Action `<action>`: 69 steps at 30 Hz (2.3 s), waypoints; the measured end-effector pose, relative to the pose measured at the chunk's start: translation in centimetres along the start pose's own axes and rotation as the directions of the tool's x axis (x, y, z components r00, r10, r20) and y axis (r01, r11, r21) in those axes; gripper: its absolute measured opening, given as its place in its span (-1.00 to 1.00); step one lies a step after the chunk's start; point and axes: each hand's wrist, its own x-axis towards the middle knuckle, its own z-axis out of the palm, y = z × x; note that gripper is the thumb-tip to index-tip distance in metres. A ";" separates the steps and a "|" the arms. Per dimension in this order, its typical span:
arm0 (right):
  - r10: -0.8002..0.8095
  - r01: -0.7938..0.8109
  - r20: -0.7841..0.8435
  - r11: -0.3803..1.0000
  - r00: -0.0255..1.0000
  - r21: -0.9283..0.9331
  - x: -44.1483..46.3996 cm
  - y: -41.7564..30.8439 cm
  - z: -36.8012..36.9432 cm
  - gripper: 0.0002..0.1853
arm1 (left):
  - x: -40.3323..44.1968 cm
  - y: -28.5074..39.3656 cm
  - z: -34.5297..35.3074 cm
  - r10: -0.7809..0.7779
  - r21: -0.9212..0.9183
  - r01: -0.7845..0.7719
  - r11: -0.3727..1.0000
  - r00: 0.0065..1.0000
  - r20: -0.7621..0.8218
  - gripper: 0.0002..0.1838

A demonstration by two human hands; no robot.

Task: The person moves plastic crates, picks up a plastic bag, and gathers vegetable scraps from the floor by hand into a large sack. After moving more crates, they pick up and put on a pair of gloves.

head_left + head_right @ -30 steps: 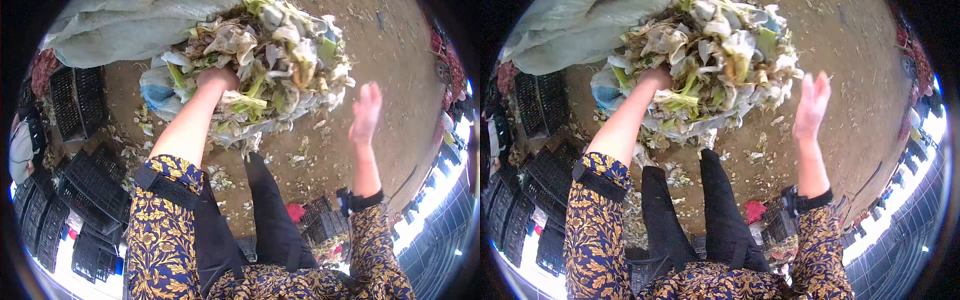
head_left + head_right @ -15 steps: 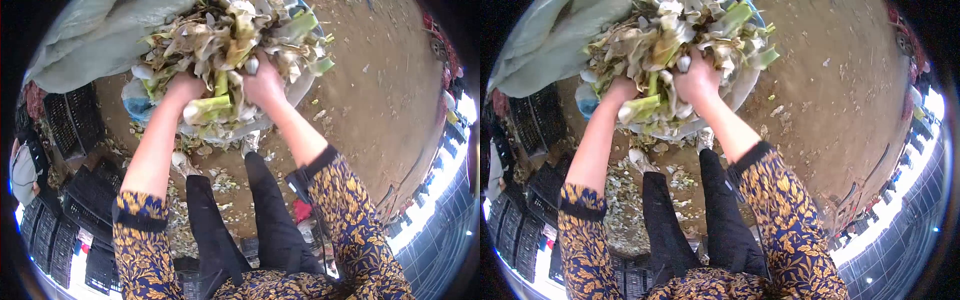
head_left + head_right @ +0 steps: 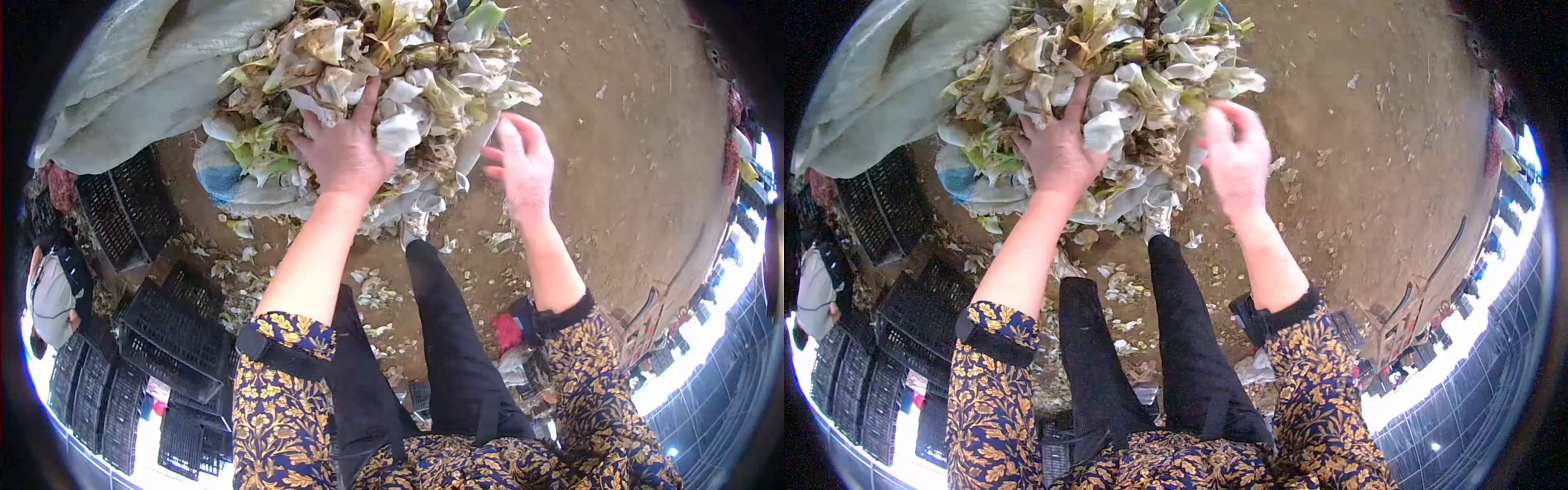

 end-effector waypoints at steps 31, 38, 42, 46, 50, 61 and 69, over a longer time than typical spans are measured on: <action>-0.195 0.262 0.209 0.893 0.958 -0.365 -13.5 -2.4 -7.4 -0.84 | -10.7 -6.7 -9.3 -0.022 -0.693 0.035 0.720 0.999 0.028 -0.52; -0.199 0.303 0.274 0.858 0.941 -0.416 -12.0 -1.1 -6.5 -0.90 | -1.8 -20.5 0.9 -0.669 -0.477 0.473 0.741 0.575 -0.471 -0.44; 0.128 -0.128 0.029 0.992 0.991 0.002 -7.6 -0.3 -3.6 -0.73 | -2.0 -20.2 -5.5 -0.527 -0.754 0.535 0.381 0.796 0.299 -0.47; 0.107 -0.111 0.146 0.994 0.983 0.020 -3.7 -1.0 -4.6 -0.78 | -6.5 -16.9 -11.6 -0.246 -0.681 0.208 0.702 0.968 0.041 -0.67; -0.226 0.222 -0.020 0.968 0.974 -0.121 -8.3 -5.7 -6.5 -0.79 | -13.2 -16.2 -17.9 -0.375 -0.981 0.035 0.193 0.926 -0.040 -0.75; -0.081 0.081 -0.017 0.996 0.997 0.027 -14.1 -4.6 -11.4 -0.80 | -18.2 -21.4 -20.2 -0.644 -0.986 -0.035 -0.162 0.761 0.078 -0.74; -0.105 0.120 0.089 0.974 0.991 -0.194 -14.9 -5.6 -12.1 -0.80 | -24.0 -21.5 -22.1 -0.629 -0.991 0.121 -0.063 0.766 0.133 -0.68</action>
